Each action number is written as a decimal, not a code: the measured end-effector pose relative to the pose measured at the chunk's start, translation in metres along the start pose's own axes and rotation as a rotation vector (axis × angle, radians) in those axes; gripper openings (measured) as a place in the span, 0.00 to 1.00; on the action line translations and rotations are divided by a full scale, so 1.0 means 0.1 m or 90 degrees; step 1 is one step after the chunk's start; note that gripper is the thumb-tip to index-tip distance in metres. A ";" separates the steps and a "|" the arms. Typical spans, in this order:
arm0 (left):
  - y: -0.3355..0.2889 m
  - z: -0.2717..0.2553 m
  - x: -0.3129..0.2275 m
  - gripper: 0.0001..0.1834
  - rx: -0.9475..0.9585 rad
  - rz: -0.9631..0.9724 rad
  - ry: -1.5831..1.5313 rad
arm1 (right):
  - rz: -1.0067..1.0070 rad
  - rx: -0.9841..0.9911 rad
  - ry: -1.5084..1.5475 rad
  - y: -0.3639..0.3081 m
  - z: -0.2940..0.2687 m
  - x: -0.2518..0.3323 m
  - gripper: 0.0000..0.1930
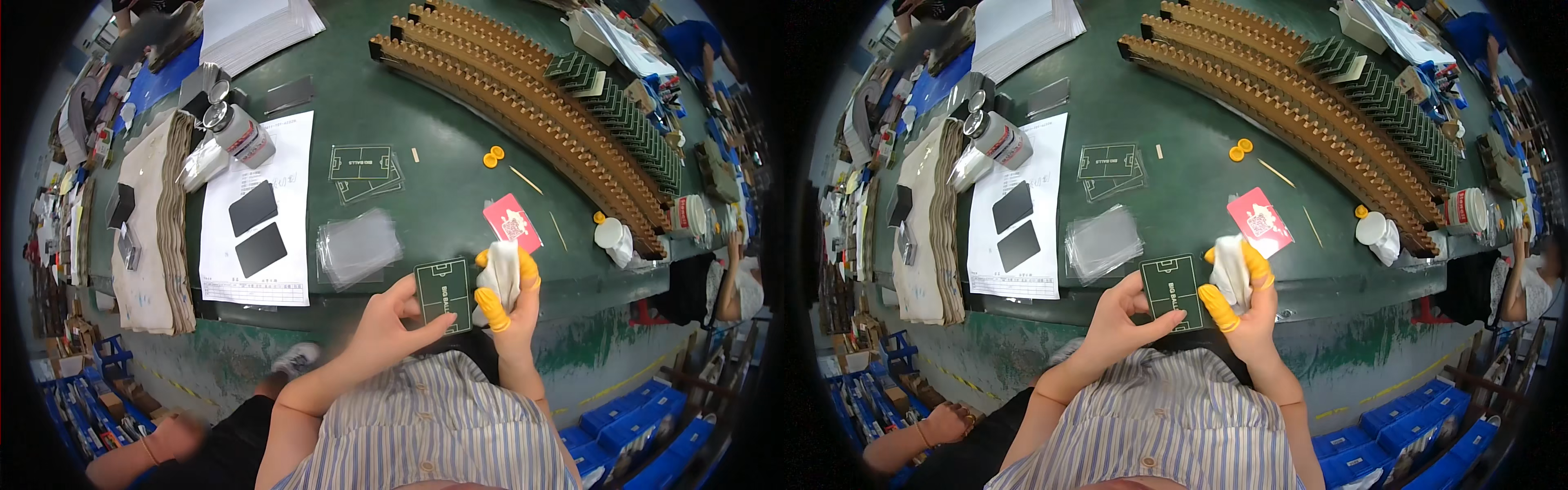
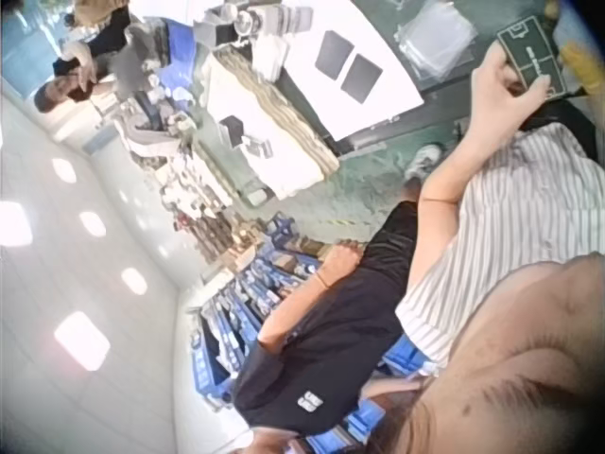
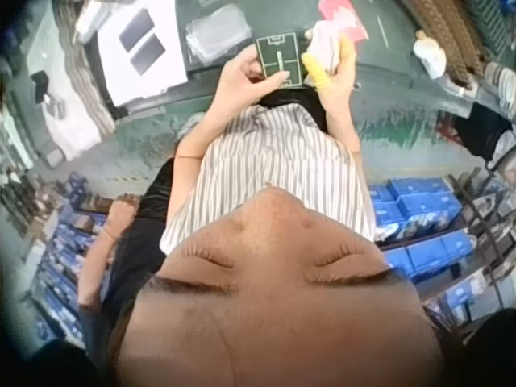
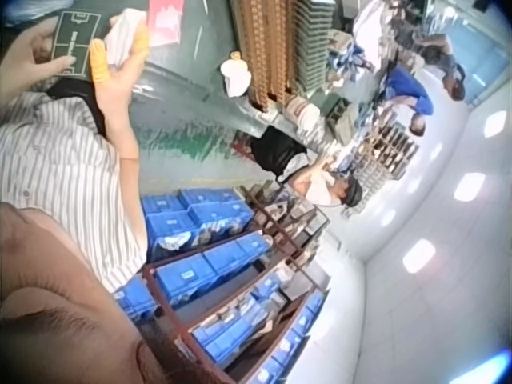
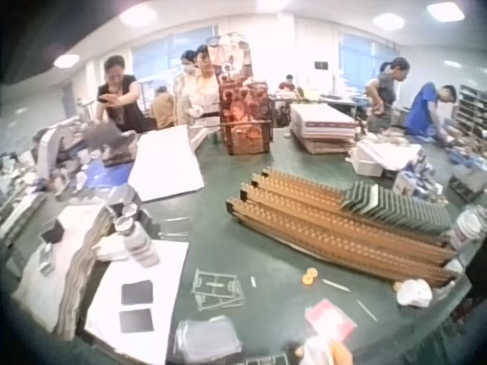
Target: The person wipes the surface of small rectangular cards using a white cloth. They handle the cards one by one, turning them over to clean both sides, and place them into a stack on the table. The person also wipes their hands with the cloth during the process.
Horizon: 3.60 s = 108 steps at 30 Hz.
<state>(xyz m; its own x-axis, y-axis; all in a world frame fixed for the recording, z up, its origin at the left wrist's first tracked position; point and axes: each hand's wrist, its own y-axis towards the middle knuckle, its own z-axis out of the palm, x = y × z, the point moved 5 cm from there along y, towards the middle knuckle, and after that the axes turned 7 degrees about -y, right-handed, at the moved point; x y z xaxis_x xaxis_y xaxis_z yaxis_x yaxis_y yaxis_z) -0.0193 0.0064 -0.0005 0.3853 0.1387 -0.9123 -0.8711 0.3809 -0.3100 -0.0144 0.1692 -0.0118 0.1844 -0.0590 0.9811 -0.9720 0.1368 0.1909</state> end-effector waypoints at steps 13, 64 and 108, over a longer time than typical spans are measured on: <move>-0.03 0.02 0.03 0.24 0.043 -0.019 0.053 | -0.492 0.111 -0.591 0.18 0.09 0.46 0.18; -0.05 0.06 0.05 0.24 0.075 -0.009 -0.076 | -0.031 0.038 -0.130 0.33 0.04 0.07 0.45; -0.11 0.05 -0.04 0.25 0.052 -0.018 -0.024 | -0.231 -0.020 -0.316 0.20 -0.30 0.23 0.10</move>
<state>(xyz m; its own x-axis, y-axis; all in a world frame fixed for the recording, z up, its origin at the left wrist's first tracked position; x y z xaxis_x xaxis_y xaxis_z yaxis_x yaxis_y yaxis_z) -0.0099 0.0064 0.0081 0.4225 0.1606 -0.8920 -0.8322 0.4586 -0.3116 -0.0252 0.2006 0.0156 0.4051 -0.5597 0.7229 -0.8541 0.0503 0.5176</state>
